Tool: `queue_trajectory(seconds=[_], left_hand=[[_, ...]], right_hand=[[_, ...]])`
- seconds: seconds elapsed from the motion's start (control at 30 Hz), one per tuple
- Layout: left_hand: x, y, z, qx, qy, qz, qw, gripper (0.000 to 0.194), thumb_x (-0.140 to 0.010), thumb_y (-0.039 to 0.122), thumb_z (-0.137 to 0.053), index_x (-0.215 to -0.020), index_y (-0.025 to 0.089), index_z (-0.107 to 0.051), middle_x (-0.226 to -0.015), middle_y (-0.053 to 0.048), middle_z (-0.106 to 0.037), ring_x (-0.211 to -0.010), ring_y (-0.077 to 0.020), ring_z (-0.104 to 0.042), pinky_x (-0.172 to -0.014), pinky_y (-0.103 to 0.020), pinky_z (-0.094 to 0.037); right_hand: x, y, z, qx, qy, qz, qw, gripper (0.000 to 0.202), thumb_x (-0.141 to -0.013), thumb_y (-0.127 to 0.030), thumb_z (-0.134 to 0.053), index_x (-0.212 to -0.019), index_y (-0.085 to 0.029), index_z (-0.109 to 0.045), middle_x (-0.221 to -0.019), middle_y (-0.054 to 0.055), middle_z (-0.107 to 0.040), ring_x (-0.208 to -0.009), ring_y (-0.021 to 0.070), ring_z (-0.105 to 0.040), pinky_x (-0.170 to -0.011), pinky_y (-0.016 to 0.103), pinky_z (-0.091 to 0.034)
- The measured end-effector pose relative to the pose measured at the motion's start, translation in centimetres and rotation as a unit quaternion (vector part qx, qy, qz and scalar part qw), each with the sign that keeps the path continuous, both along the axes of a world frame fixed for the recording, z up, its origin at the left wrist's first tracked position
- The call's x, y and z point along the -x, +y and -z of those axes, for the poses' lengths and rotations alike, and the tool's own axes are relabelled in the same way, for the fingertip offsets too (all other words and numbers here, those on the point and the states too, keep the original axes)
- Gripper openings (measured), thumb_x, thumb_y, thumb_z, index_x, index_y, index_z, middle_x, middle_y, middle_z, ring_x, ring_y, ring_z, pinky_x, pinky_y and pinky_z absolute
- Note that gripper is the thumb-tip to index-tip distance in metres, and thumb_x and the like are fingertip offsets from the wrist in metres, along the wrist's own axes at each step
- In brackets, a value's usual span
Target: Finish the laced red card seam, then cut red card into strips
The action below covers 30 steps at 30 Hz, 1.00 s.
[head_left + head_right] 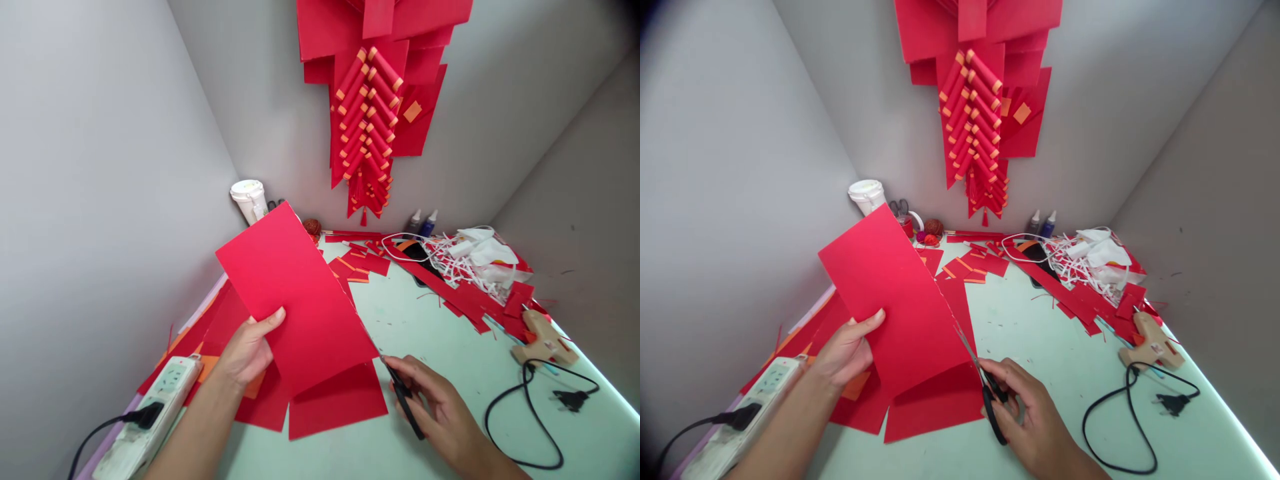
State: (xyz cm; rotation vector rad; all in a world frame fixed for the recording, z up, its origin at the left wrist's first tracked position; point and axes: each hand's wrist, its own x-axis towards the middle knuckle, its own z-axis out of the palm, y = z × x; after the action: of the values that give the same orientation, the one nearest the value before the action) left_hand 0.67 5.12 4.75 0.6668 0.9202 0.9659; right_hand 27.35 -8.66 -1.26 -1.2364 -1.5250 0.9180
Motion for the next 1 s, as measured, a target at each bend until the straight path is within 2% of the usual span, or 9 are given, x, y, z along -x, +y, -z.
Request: queue_trajectory(seconds=[0.33,0.57,0.8,0.9,1.0], left_hand=[[-0.29,-0.08,-0.16,0.013,0.001,-0.012,1.0,0.036,-0.074,0.013,-0.076,-0.109,0.017,-0.067,-0.117,-0.011,-0.072,-0.107,-0.0338,-0.067,-0.092,-0.047,-0.057],[-0.13,-0.19,-0.15,0.013,0.004,-0.013,1.0,0.035,-0.075,0.016,-0.077,-0.109,0.018,-0.067,-0.12,-0.011,-0.07,-0.103,-0.0313,-0.069,-0.092,-0.044,-0.057],[-0.15,-0.25,-0.25,0.022,-0.006,-0.015,1.0,0.035,-0.074,0.016,-0.078,-0.108,0.018,-0.068,-0.118,-0.011,-0.071,-0.105,-0.0316,-0.068,-0.093,-0.045,-0.057],[-0.21,-0.28,-0.26,0.027,0.002,-0.02,0.999,0.035,-0.074,0.015,-0.078,-0.107,0.018,-0.068,-0.117,-0.011,-0.072,-0.105,-0.0315,-0.068,-0.093,-0.044,-0.056],[-0.22,-0.26,-0.12,0.024,0.004,-0.02,0.999,0.031,-0.073,0.016,-0.079,-0.103,0.017,-0.069,-0.114,-0.011,-0.073,-0.103,-0.0316,-0.069,-0.092,-0.044,-0.057]], right_hand=[[0.2,0.15,0.18,-0.008,-0.013,0.028,0.999,0.041,-0.084,-0.015,-0.053,-0.121,-0.026,-0.065,-0.085,0.004,-0.063,-0.072,0.0139,-0.059,-0.068,0.022,-0.052],[0.12,0.35,0.31,-0.034,-0.054,0.046,0.997,0.039,-0.083,-0.018,-0.055,-0.12,-0.026,-0.067,-0.078,0.003,-0.064,-0.066,0.0138,-0.059,-0.062,0.02,-0.052],[-0.02,-0.07,0.76,-0.002,-0.005,0.01,1.0,0.036,-0.091,-0.024,-0.051,-0.126,-0.027,-0.061,-0.098,0.008,-0.065,-0.085,0.017,-0.064,-0.073,0.023,-0.053],[0.1,-0.02,0.51,-0.002,-0.01,-0.008,1.0,0.039,-0.091,-0.021,-0.049,-0.127,-0.029,-0.059,-0.096,0.006,-0.063,-0.082,0.0152,-0.063,-0.074,0.023,-0.053],[0.29,0.16,0.13,-0.015,-0.024,0.004,1.0,0.041,-0.088,-0.017,-0.05,-0.125,-0.03,-0.06,-0.09,0.003,-0.062,-0.076,0.0135,-0.06,-0.069,0.02,-0.052]])
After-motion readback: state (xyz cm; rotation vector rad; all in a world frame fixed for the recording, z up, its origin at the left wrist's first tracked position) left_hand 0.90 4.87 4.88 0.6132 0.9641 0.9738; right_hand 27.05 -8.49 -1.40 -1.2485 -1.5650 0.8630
